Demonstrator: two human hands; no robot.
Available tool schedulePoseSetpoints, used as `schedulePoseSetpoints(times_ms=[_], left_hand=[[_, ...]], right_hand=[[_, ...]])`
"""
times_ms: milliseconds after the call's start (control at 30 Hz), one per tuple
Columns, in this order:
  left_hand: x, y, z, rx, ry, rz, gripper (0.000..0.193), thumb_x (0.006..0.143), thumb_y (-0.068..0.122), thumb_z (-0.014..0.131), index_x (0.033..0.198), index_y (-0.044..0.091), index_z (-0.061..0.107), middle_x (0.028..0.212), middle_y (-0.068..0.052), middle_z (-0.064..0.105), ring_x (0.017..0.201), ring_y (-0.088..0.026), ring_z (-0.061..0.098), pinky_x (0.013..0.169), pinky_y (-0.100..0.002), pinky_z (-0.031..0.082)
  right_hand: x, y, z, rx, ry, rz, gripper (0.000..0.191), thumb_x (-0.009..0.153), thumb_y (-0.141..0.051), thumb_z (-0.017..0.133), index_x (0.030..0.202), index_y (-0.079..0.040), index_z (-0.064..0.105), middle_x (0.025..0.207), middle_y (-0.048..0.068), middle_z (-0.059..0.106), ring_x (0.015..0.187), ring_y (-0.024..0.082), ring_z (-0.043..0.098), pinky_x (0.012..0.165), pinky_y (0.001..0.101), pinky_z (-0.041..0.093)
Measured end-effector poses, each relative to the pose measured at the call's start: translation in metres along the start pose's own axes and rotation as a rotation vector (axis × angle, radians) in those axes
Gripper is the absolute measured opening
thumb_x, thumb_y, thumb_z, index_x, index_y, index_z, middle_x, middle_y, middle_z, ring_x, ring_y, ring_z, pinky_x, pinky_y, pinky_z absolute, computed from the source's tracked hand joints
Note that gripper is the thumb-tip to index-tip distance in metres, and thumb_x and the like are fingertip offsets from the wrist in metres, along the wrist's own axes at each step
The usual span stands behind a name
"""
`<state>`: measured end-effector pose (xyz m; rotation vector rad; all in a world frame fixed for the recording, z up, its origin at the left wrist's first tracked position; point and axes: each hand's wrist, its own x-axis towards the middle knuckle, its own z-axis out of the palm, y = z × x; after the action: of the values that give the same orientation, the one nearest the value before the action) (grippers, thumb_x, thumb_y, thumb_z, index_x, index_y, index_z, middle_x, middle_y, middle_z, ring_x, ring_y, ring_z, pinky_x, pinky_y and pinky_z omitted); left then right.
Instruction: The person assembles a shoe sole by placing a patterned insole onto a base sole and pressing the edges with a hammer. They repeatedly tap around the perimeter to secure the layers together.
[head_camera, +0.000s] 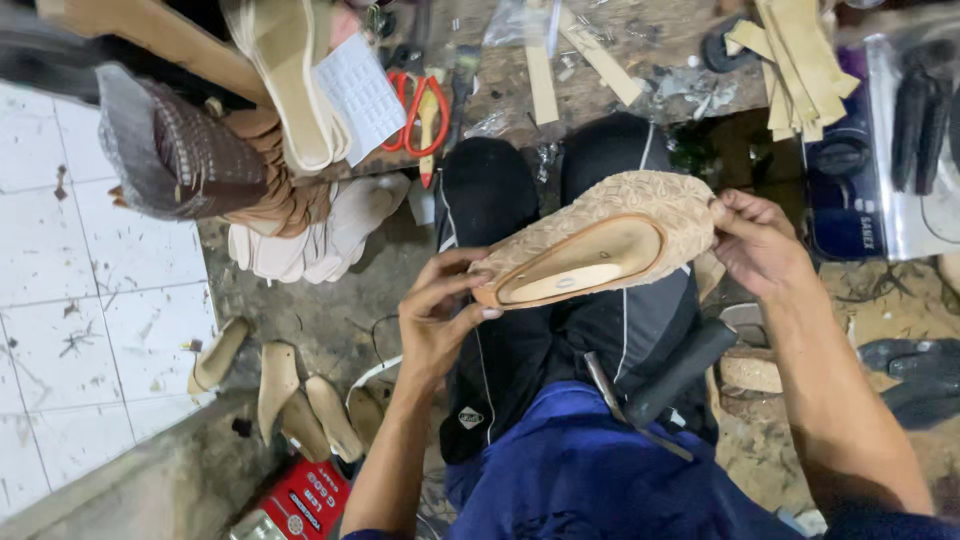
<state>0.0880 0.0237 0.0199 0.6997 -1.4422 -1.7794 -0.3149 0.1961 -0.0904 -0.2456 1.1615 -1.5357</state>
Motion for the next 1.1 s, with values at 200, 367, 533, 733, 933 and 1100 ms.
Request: schedulePoseSetpoints(times_ms=[200, 367, 533, 733, 933, 1100], left_hand=[[0.008, 0.017, 0.003, 0.742, 0.010, 0.240, 0.040, 0.065, 0.003, 0.090, 0.102, 0.009, 0.076, 0.134, -0.011, 0.068, 0.142, -0.035, 0.052, 0.119, -0.048, 0.042], [0.013, 0.002, 0.007, 0.751, 0.070, 0.259, 0.033, 0.064, 0.004, 0.089, 0.095, 0.009, 0.078, 0.132, -0.010, 0.069, 0.142, -0.036, 0.050, 0.122, -0.050, 0.036], [0.009, -0.011, 0.004, 0.699, 0.066, 0.241, 0.029, 0.068, 0.005, 0.087, 0.096, 0.007, 0.079, 0.126, -0.010, 0.073, 0.141, -0.034, 0.053, 0.121, -0.049, 0.038], [0.006, -0.015, 0.000, 0.617, 0.044, 0.203, 0.026, 0.077, 0.005, 0.083, 0.103, 0.006, 0.078, 0.126, -0.011, 0.074, 0.140, -0.033, 0.055, 0.122, -0.049, 0.038], [0.002, -0.020, 0.000, 0.534, 0.034, 0.168, 0.028, 0.080, 0.011, 0.084, 0.107, 0.008, 0.077, 0.126, -0.013, 0.073, 0.138, -0.032, 0.056, 0.121, -0.048, 0.039], [0.006, -0.004, 0.011, 0.582, 0.051, 0.130, 0.034, 0.080, 0.013, 0.085, 0.112, 0.007, 0.076, 0.133, -0.015, 0.070, 0.139, -0.034, 0.056, 0.121, -0.049, 0.039]], right_hand=[[-0.009, -0.006, 0.005, -0.071, 0.080, -0.047, 0.005, 0.096, -0.006, 0.071, 0.095, -0.006, 0.067, 0.089, 0.001, 0.069, 0.077, 0.010, 0.063, 0.070, 0.0276, 0.049], [-0.015, -0.010, 0.008, -0.076, 0.034, -0.081, 0.010, 0.095, -0.010, 0.076, 0.091, -0.007, 0.067, 0.084, -0.002, 0.067, 0.075, 0.008, 0.059, 0.068, 0.0253, 0.046], [-0.015, -0.012, 0.010, -0.066, 0.022, -0.085, 0.009, 0.096, -0.010, 0.076, 0.092, -0.007, 0.068, 0.085, -0.002, 0.067, 0.074, 0.007, 0.057, 0.067, 0.0242, 0.044], [-0.013, -0.009, 0.007, 0.013, 0.016, -0.036, 0.007, 0.093, -0.010, 0.074, 0.091, -0.009, 0.068, 0.084, -0.002, 0.068, 0.073, 0.007, 0.059, 0.066, 0.0240, 0.046], [-0.008, 0.000, -0.002, 0.017, -0.018, -0.054, 0.008, 0.096, -0.009, 0.075, 0.092, -0.008, 0.068, 0.084, -0.002, 0.067, 0.073, 0.007, 0.058, 0.066, 0.0235, 0.045], [-0.013, -0.004, 0.004, 0.023, 0.017, -0.032, 0.006, 0.095, -0.009, 0.074, 0.093, -0.008, 0.068, 0.085, -0.002, 0.068, 0.073, 0.007, 0.059, 0.066, 0.0233, 0.046]])
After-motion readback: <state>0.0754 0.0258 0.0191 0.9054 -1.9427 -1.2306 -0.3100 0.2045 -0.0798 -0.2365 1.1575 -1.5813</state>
